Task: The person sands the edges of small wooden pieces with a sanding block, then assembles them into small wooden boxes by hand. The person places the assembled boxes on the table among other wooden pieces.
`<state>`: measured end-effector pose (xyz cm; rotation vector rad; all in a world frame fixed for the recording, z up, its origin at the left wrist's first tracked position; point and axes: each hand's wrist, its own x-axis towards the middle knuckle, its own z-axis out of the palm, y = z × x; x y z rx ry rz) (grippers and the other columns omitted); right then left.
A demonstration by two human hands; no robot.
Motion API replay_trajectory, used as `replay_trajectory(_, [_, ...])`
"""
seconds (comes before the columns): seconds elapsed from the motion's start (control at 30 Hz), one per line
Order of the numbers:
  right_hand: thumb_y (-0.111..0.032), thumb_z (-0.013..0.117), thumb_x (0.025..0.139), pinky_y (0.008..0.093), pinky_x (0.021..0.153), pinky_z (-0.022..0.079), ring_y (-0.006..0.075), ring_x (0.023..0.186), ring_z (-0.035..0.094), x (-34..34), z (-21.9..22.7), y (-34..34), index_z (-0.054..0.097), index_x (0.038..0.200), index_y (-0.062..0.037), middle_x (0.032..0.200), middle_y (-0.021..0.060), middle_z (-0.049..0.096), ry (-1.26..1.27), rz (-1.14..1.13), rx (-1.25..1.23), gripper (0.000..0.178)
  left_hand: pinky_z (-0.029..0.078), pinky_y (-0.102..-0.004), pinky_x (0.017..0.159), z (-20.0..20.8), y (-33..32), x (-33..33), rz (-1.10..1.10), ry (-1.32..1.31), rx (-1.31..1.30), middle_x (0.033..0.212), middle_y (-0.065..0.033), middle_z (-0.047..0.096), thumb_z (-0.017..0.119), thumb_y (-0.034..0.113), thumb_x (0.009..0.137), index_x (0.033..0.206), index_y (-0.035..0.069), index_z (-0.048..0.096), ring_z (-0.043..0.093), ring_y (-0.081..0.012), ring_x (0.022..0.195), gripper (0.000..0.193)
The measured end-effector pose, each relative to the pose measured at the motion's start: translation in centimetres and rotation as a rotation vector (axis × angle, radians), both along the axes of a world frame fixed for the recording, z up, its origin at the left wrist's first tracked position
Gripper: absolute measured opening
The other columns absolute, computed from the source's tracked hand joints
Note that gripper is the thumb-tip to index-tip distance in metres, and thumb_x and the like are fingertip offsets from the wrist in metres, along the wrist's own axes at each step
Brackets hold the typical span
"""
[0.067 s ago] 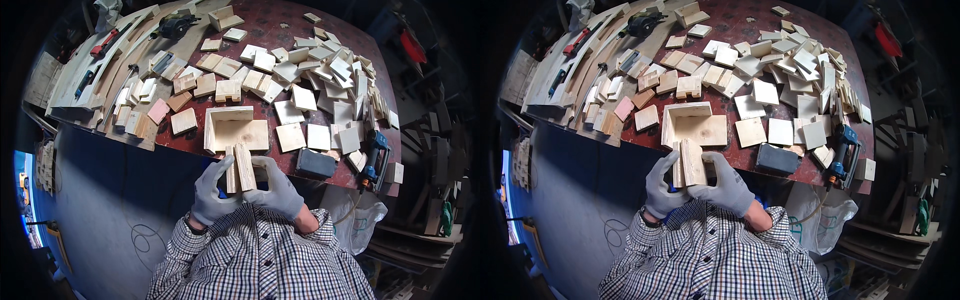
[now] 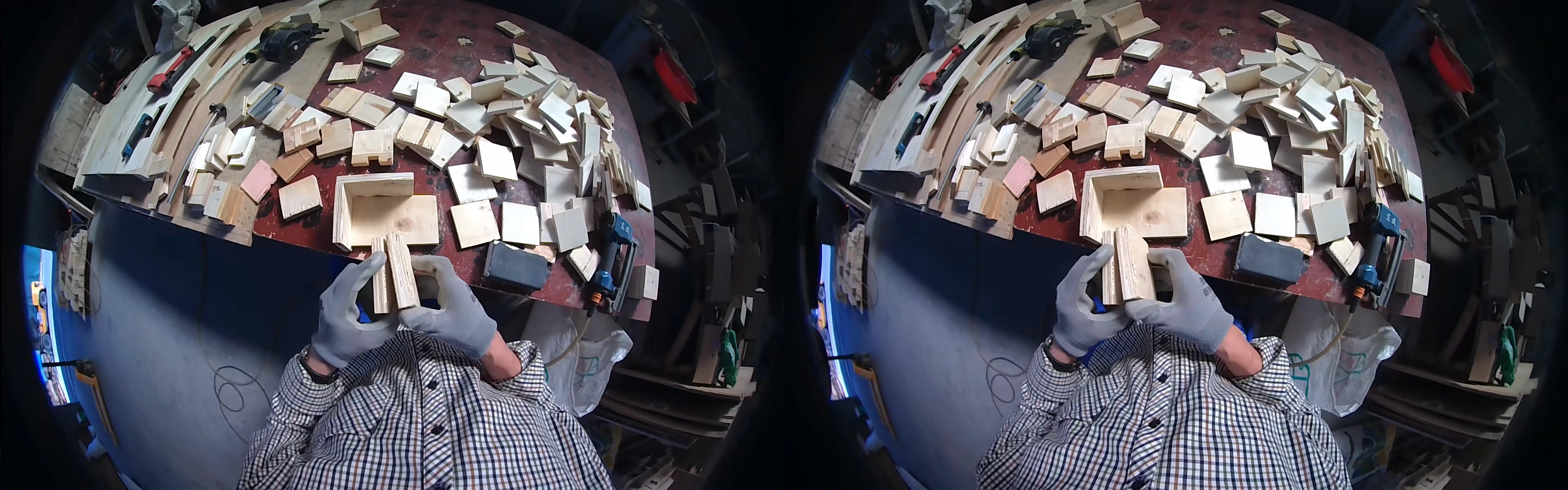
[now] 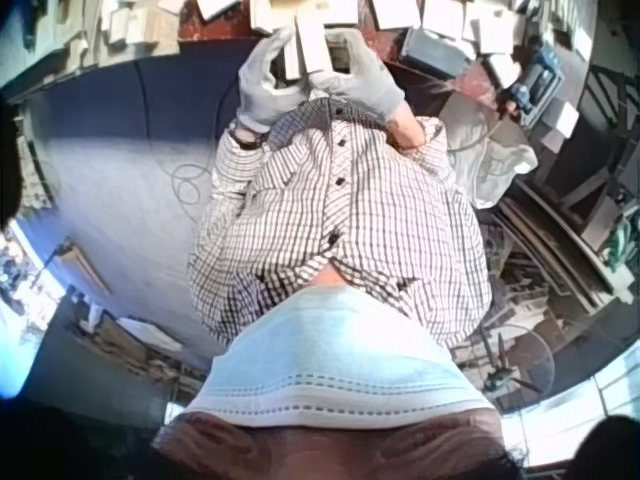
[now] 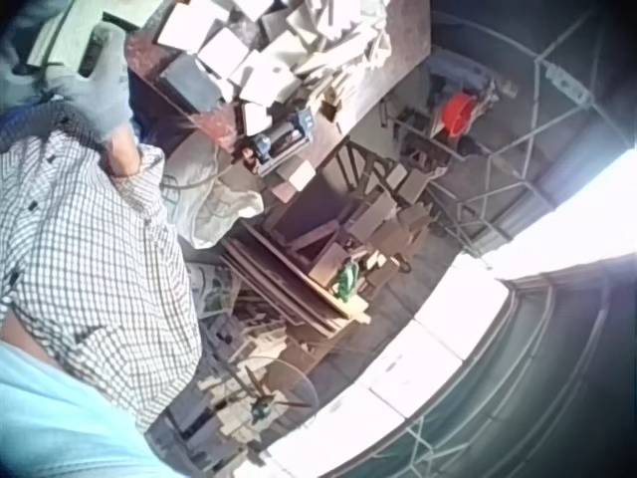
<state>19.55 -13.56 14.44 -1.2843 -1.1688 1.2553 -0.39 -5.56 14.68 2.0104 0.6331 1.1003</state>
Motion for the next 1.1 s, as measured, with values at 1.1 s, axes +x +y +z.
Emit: replay_trajectory(1.1, [-0.016, 0.095, 0.079, 0.0327, 0.091, 0.061, 0.0169, 0.106, 0.072, -0.2, -0.2, -0.9, 0.041, 0.151, -0.0017, 0.129, 0.0123, 0.063, 0.315, 0.057, 0.001, 0.091, 0.045, -0.0418, 0.12, -1.3, 0.6, -0.5, -0.143, 0.124, -0.457, 0.16, -0.0213, 0.047, 0.098, 0.026, 0.071, 0.164, -0.001, 0.034, 0.052, -0.0328, 0.146, 0.116])
